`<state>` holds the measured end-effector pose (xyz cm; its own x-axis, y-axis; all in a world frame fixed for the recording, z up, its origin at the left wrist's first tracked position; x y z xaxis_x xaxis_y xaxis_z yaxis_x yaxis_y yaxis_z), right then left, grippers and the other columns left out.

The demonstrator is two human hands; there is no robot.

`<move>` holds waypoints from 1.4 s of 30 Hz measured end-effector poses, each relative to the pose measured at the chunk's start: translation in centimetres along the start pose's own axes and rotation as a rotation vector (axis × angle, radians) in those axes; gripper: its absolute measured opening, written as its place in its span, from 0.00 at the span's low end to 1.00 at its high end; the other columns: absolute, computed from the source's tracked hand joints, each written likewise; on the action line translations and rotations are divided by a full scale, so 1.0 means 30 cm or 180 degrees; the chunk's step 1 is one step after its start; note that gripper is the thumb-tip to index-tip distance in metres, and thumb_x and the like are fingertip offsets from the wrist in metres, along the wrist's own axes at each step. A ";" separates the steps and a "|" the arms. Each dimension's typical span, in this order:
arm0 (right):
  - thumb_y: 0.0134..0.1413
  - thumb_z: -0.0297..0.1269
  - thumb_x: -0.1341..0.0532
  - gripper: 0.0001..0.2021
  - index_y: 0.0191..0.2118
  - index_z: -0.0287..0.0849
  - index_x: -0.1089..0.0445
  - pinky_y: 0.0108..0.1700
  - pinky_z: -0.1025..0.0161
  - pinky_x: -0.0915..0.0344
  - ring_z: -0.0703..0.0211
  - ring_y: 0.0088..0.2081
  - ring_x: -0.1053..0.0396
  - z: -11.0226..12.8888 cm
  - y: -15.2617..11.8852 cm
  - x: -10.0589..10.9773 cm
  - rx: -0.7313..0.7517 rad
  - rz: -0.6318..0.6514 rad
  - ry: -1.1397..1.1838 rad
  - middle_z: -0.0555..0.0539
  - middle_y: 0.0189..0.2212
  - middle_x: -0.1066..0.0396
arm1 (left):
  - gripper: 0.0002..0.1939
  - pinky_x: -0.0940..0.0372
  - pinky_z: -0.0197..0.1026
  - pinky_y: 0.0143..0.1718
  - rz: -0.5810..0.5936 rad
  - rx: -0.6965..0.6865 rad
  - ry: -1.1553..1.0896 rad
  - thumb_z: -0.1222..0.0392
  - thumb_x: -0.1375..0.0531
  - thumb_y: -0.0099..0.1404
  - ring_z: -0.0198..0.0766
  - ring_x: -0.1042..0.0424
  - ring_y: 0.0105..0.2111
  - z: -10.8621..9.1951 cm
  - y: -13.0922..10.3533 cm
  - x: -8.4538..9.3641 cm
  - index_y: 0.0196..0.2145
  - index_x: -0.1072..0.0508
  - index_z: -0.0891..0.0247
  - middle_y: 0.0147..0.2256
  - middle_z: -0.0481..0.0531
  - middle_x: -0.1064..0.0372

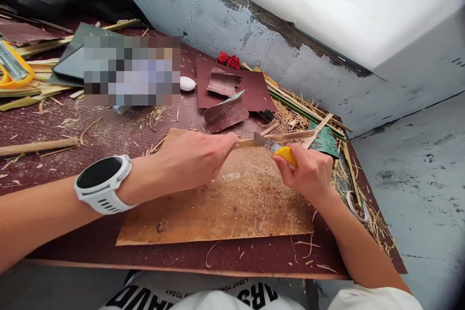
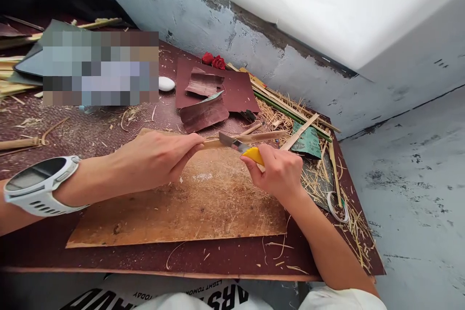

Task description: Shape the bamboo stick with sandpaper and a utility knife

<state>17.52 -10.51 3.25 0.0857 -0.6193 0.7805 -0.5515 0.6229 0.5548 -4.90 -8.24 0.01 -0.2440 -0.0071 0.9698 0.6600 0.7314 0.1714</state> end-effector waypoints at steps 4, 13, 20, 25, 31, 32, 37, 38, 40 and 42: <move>0.66 0.55 0.39 0.22 0.28 0.44 0.35 0.27 0.61 0.52 0.63 0.20 0.40 -0.024 0.011 -0.005 0.0098 -0.0056 -0.0191 0.51 0.18 0.34 | 0.07 0.55 0.43 0.23 0.0033 0.0036 -0.0098 0.68 0.48 0.72 0.43 0.29 0.24 0.012 0.006 0.017 0.44 0.32 0.63 0.29 0.53 0.26; 0.66 0.60 0.42 0.25 0.27 0.44 0.35 0.29 0.60 0.54 0.63 0.22 0.40 -0.058 0.028 -0.051 -0.0045 0.0256 -0.0143 0.51 0.20 0.32 | 0.08 0.48 0.42 0.27 -0.0049 -0.0099 -0.1016 0.65 0.47 0.73 0.39 0.36 0.21 0.055 0.035 0.067 0.37 0.30 0.61 0.23 0.49 0.33; 0.64 0.62 0.42 0.25 0.29 0.44 0.33 0.28 0.59 0.54 0.62 0.22 0.39 -0.109 0.019 -0.045 0.0108 0.0237 -0.0378 0.50 0.21 0.31 | 0.11 0.53 0.44 0.26 -0.0142 -0.0181 -0.0896 0.60 0.49 0.74 0.38 0.43 0.19 0.071 0.052 0.093 0.33 0.32 0.59 0.21 0.47 0.40; 0.63 0.67 0.45 0.29 0.29 0.44 0.33 0.28 0.58 0.52 0.60 0.22 0.41 -0.156 0.017 -0.042 -0.0058 0.0298 -0.0550 0.48 0.20 0.33 | 0.11 0.57 0.46 0.27 -0.0244 -0.0175 -0.0715 0.60 0.50 0.73 0.39 0.47 0.19 0.069 0.051 0.120 0.31 0.36 0.59 0.20 0.47 0.45; 0.61 0.72 0.47 0.32 0.26 0.44 0.36 0.29 0.57 0.55 0.60 0.21 0.43 -0.193 0.000 -0.052 -0.0139 -0.0103 -0.0555 0.48 0.19 0.37 | 0.11 0.56 0.45 0.27 -0.0348 -0.0160 -0.0725 0.60 0.51 0.74 0.38 0.46 0.20 0.055 0.049 0.123 0.34 0.35 0.60 0.21 0.47 0.43; 0.61 0.72 0.47 0.33 0.25 0.45 0.37 0.29 0.57 0.55 0.60 0.21 0.44 -0.196 -0.004 -0.054 -0.0207 -0.0175 -0.0562 0.48 0.18 0.38 | 0.11 0.55 0.44 0.27 -0.0395 -0.0104 -0.0814 0.60 0.51 0.75 0.38 0.45 0.20 0.055 0.049 0.120 0.35 0.33 0.61 0.21 0.46 0.43; 0.65 0.66 0.44 0.30 0.25 0.43 0.36 0.27 0.60 0.54 0.62 0.20 0.44 -0.139 -0.013 -0.047 -0.0387 -0.0486 -0.0508 0.51 0.17 0.38 | 0.13 0.50 0.40 0.26 -0.0358 0.0234 -0.1637 0.57 0.51 0.78 0.34 0.42 0.21 0.051 0.048 0.071 0.36 0.32 0.62 0.24 0.45 0.37; 0.66 0.63 0.43 0.28 0.27 0.43 0.34 0.26 0.61 0.53 0.62 0.20 0.42 -0.121 -0.013 -0.046 -0.0421 -0.0472 -0.0390 0.51 0.18 0.37 | 0.13 0.49 0.39 0.26 -0.0315 0.0297 -0.1758 0.57 0.51 0.79 0.34 0.42 0.21 0.049 0.046 0.057 0.36 0.33 0.62 0.24 0.45 0.36; 0.67 0.60 0.42 0.25 0.29 0.42 0.32 0.25 0.62 0.52 0.63 0.20 0.40 -0.086 -0.012 -0.044 -0.0501 -0.0395 -0.0118 0.51 0.18 0.36 | 0.13 0.49 0.38 0.25 -0.0251 0.0379 -0.1944 0.56 0.51 0.80 0.33 0.41 0.21 0.043 0.039 0.032 0.38 0.33 0.61 0.25 0.44 0.36; 0.68 0.58 0.41 0.24 0.31 0.41 0.30 0.24 0.63 0.51 0.64 0.18 0.40 -0.058 -0.013 -0.041 -0.0578 -0.0338 0.0134 0.53 0.18 0.36 | 0.12 0.48 0.38 0.25 -0.0213 0.0343 -0.2104 0.56 0.52 0.80 0.33 0.40 0.21 0.032 0.032 0.012 0.41 0.34 0.61 0.24 0.42 0.36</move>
<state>19.07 -9.16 2.57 0.1721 -0.6678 0.7242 -0.3793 0.6336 0.6743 -5.04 -6.89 0.36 -0.6882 0.3391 0.6414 0.5622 0.8081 0.1760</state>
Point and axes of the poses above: each hand's wrist, its own y-axis towards the middle knuckle, its own x-axis out of the back of the hand, z = x × y, the point moved 6 cm from there along y, towards the middle knuckle
